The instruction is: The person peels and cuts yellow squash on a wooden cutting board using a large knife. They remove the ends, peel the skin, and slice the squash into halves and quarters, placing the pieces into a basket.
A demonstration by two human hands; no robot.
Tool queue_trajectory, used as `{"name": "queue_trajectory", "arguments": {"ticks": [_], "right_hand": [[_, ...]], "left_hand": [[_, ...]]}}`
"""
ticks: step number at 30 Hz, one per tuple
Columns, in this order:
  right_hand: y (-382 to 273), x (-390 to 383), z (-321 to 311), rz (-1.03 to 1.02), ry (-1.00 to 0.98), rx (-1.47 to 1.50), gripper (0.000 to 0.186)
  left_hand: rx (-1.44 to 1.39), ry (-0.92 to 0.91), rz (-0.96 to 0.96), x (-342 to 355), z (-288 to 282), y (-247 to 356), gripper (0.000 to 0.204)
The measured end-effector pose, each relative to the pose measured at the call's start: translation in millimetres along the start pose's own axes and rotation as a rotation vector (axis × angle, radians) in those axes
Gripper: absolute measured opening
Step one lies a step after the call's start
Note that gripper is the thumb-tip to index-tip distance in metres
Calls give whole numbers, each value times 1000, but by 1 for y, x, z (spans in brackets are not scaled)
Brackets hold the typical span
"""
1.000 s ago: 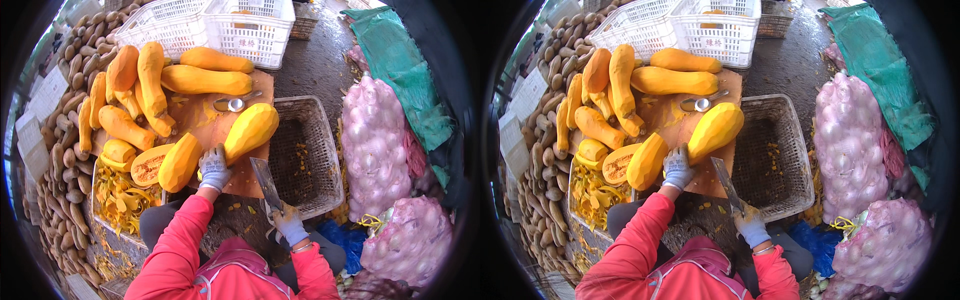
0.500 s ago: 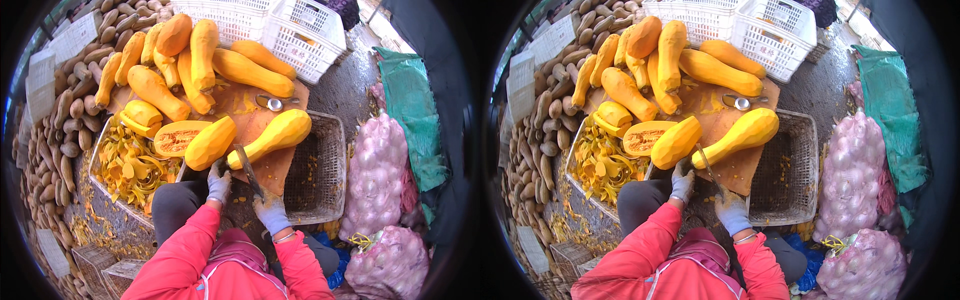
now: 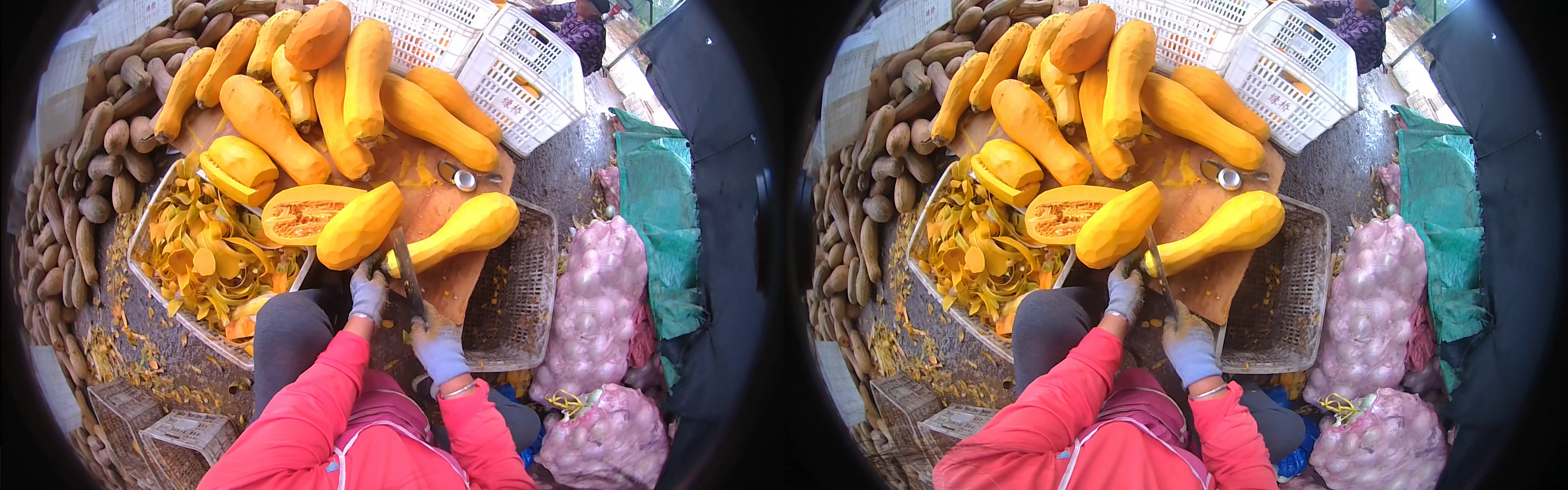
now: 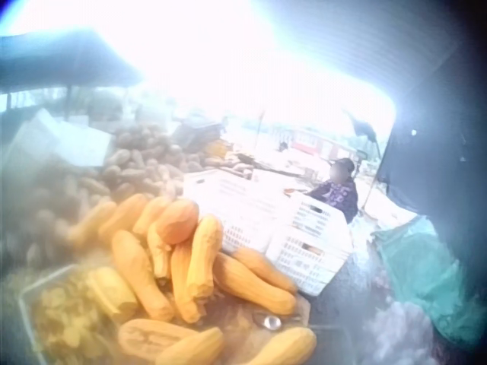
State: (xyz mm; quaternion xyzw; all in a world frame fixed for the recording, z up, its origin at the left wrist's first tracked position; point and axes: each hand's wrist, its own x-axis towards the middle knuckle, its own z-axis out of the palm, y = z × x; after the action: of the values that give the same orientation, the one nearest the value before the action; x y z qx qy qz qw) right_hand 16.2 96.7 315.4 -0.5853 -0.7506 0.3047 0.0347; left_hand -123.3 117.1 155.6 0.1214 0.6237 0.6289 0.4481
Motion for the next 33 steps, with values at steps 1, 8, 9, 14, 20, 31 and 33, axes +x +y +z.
{"name": "queue_trajectory", "arguments": {"ticks": [1,8,9,14,20,31,33], "right_hand": [[-6,-5,-7,-26,39,43,47],[-2,6,15,87,-73,-189,45],[3,16,27,122,-102,-172,40],[29,29,39,78,-138,-119,42],[23,43,31,129,-302,-191,39],[28,49,53,245,-261,-150,36],[29,43,59,208,-214,-113,35]], "left_hand": [[-2,0,0,-2,0,0,45],[83,18,82,-7,0,-1,45],[131,32,71,-6,0,-1,45],[346,11,159,-4,-3,-5,44],[424,-27,203,-1,-1,-11,55],[35,-104,28,-5,5,12,56],[-95,-101,-55,-8,5,18,55]]}}
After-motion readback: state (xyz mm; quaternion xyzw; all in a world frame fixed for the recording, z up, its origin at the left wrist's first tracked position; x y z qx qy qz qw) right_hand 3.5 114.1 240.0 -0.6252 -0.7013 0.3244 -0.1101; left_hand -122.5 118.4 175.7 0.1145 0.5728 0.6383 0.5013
